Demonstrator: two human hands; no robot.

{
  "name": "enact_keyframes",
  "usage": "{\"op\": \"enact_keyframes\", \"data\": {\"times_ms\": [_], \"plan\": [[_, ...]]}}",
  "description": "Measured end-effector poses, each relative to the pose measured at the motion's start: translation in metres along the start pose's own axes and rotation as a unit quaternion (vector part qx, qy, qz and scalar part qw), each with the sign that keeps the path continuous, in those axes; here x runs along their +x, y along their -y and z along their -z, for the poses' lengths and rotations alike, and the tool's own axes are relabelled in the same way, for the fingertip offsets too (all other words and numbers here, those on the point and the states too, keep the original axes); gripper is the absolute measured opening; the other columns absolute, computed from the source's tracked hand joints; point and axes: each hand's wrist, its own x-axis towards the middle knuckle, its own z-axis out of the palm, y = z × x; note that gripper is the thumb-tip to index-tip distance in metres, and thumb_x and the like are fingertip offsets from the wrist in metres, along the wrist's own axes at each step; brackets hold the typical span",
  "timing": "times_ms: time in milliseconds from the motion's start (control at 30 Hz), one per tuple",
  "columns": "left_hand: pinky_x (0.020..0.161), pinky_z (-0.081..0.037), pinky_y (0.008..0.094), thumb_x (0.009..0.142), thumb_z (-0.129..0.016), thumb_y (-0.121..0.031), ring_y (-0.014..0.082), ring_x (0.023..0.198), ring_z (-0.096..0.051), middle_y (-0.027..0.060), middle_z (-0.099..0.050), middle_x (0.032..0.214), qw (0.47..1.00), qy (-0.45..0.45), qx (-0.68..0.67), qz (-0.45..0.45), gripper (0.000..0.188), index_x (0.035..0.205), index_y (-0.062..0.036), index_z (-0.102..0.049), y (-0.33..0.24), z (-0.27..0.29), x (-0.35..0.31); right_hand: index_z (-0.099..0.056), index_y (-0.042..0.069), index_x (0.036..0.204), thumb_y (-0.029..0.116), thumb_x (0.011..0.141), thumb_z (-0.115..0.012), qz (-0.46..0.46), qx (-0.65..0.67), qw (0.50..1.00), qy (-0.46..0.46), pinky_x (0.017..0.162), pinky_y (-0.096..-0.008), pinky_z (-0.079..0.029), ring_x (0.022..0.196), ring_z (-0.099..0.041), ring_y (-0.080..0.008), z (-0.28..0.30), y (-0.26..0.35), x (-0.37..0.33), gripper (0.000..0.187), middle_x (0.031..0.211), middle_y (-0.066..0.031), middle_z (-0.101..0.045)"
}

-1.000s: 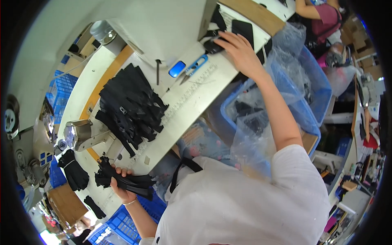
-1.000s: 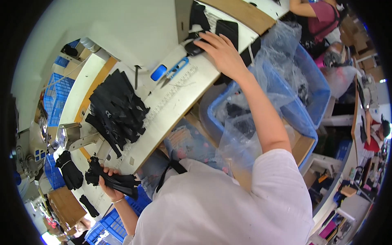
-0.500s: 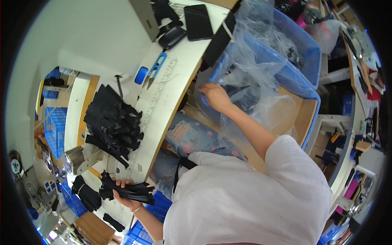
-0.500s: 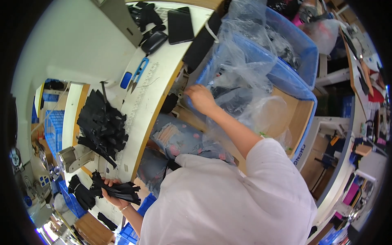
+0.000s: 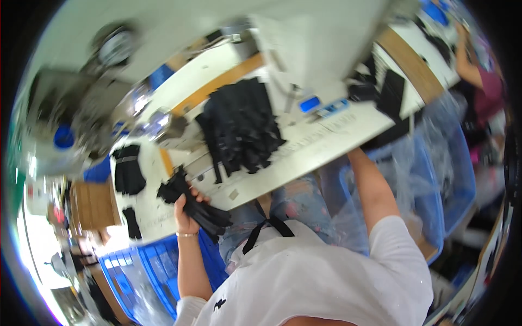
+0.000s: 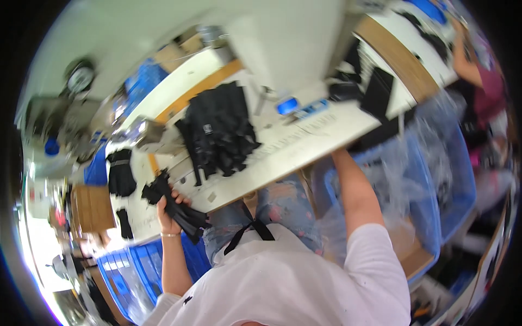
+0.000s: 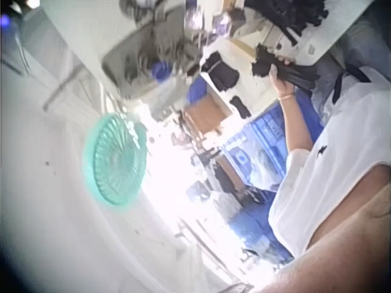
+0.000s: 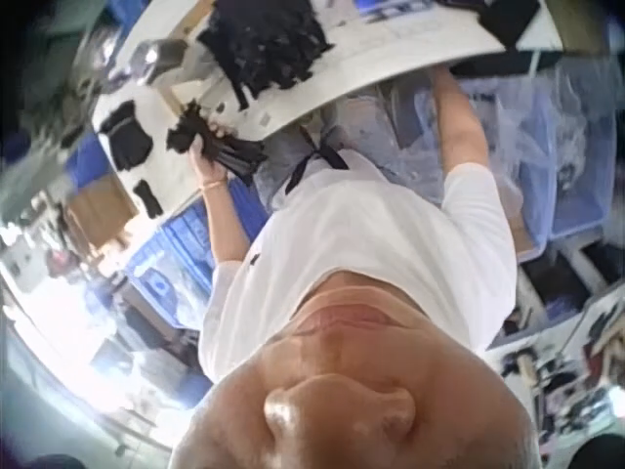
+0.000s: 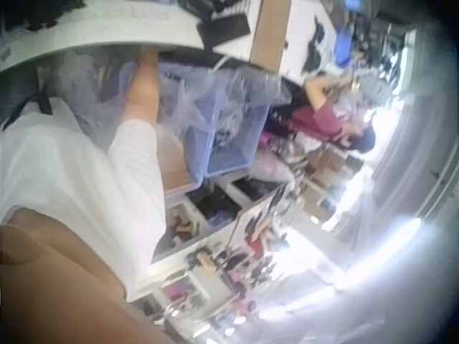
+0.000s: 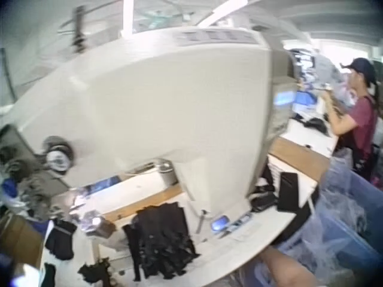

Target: Sorting and inspecting black zippers for shoe manufacturing at a workstation.

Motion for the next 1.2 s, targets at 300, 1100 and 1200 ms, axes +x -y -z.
{"op": "enact_keyframes", "data": {"times_ms": [300,1100,1200], "plan": [[0.089,-0.047,0.0432,0.086,-0.060,-0.021,0.0221,0.083,-0.060,0.0116,-0.059,0.095,0.998,0.000,0.051,0.041,0.043,0.121,-0.0011,-0.045,-0.002,-0.002,0.002,-0.046,0.006,0.134,0.024,0.089,-0.047,0.339,-0.001,0.937,0.080,0.105,-0.0436,-0.033,0.124,-0.046,-0.0315,-0.004,0.013,-0.017,0.049,0.134,-0.0167,-0.050],[0.085,-0.046,0.0421,0.080,-0.065,-0.026,0.0215,0.076,-0.057,0.0095,-0.054,0.086,0.995,0.040,0.086,0.040,0.054,0.122,-0.0015,-0.043,-0.005,-0.006,0.006,-0.051,0.007,0.130,0.023,0.088,-0.049,0.238,-0.195,0.949,-0.065,0.101,-0.0443,-0.038,0.119,-0.050,-0.0319,0.004,-0.019,-0.021,0.045,0.130,-0.0168,-0.053],[0.086,-0.044,0.0423,0.080,-0.065,-0.025,0.0223,0.078,-0.055,0.0099,-0.055,0.088,0.996,0.049,0.065,0.022,0.052,0.122,-0.0021,-0.044,-0.003,-0.002,0.003,-0.051,0.007,0.129,0.023,0.088,-0.049,0.147,-0.246,0.953,-0.096,0.100,-0.0444,-0.038,0.119,-0.051,-0.0319,0.004,-0.024,-0.032,0.045,0.129,-0.0168,-0.054]]}}
